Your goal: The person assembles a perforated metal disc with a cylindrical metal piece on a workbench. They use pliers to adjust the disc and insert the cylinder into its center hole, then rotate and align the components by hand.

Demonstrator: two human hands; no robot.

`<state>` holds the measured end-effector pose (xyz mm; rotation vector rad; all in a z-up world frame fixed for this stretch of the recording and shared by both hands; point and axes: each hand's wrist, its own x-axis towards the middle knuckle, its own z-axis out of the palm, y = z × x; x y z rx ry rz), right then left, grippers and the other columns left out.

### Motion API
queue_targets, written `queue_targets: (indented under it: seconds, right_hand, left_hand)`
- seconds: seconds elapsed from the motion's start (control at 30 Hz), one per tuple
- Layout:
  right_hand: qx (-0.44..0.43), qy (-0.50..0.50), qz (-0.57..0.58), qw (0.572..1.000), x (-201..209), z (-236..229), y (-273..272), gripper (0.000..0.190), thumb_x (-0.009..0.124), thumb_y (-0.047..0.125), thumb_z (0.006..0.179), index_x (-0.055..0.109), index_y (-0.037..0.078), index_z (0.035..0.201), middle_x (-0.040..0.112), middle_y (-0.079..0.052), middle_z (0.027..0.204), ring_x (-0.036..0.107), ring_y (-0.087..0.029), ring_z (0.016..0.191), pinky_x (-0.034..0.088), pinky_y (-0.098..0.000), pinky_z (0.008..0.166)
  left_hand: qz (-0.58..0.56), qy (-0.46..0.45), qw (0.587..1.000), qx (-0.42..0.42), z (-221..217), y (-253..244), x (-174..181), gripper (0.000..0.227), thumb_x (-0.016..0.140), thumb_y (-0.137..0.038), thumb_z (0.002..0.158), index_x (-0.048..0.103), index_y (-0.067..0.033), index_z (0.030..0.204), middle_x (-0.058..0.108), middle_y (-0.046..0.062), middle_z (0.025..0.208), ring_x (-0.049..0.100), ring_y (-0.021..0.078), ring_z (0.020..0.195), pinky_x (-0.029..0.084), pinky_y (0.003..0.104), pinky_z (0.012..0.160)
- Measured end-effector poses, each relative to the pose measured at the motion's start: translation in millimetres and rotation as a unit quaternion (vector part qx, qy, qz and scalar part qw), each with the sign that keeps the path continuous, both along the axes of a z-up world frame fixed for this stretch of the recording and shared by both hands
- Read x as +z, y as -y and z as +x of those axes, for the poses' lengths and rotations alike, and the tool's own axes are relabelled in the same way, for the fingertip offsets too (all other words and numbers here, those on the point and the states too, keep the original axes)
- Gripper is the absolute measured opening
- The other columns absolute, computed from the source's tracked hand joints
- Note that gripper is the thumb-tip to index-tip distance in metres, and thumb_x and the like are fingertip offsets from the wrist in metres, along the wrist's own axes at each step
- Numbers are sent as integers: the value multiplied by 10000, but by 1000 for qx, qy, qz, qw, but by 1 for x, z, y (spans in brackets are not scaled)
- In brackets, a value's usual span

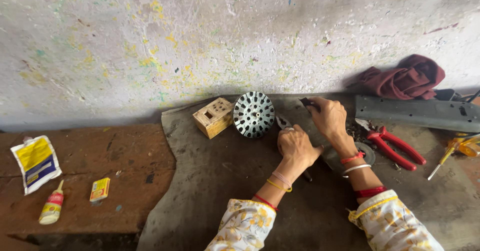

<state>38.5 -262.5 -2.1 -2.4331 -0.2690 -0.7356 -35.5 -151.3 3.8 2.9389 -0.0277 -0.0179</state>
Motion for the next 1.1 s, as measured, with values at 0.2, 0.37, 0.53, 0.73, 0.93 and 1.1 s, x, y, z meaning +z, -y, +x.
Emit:
queue_targets:
  seconds: [0.2,0.37,0.53,0.73,0.93,1.1]
  right_hand:
    - [22,26,0,999,-3,1,-5,218,767,201,862,802,151,1071,761,-146,947,731,-360,836,582,-442,744]
    - [60,56,23,996,2,-5,-9,244,749,134,840,785,99,1079,762,-127,1001,728,-343,844,579,-426,743]
    - [40,84,60,994,14,-11,-11,218,739,107,867,790,79,1077,758,-115,1029,743,-300,841,583,-389,748]
    - [26,88,119,989,17,-15,-8,221,737,97,904,777,45,1115,765,-132,1036,751,-278,845,577,-375,759]
    - [29,63,124,990,-1,-5,-3,238,744,88,870,780,37,1099,765,-150,1003,754,-287,846,580,-376,758]
    - [79,10,20,997,-30,2,-8,268,667,73,891,781,59,1133,753,-181,1123,747,-324,948,588,-390,827]
  left_hand:
    - [-90,43,989,-112,19,-22,-8,891,919,-396,618,493,58,1256,548,244,1289,528,410,1208,507,508,939]
    - [-134,49,982,-120,2,-67,-6,789,897,-261,627,487,46,1227,570,244,1256,550,422,1180,518,499,947]
    - [-171,141,968,-117,-23,-88,-13,642,863,-191,629,555,36,1145,663,226,1072,624,400,1059,542,475,900]
    - [-637,10,765,-99,9,-92,-51,446,765,-159,765,622,116,1086,717,212,958,720,348,858,598,479,804]
    - [-881,-304,361,-40,20,-96,-71,410,543,-130,927,558,134,1240,698,285,1047,727,408,890,604,522,894]
    - [-841,-307,439,-79,18,-103,-76,401,514,76,955,507,75,1356,649,268,1178,696,399,1063,576,525,1001]
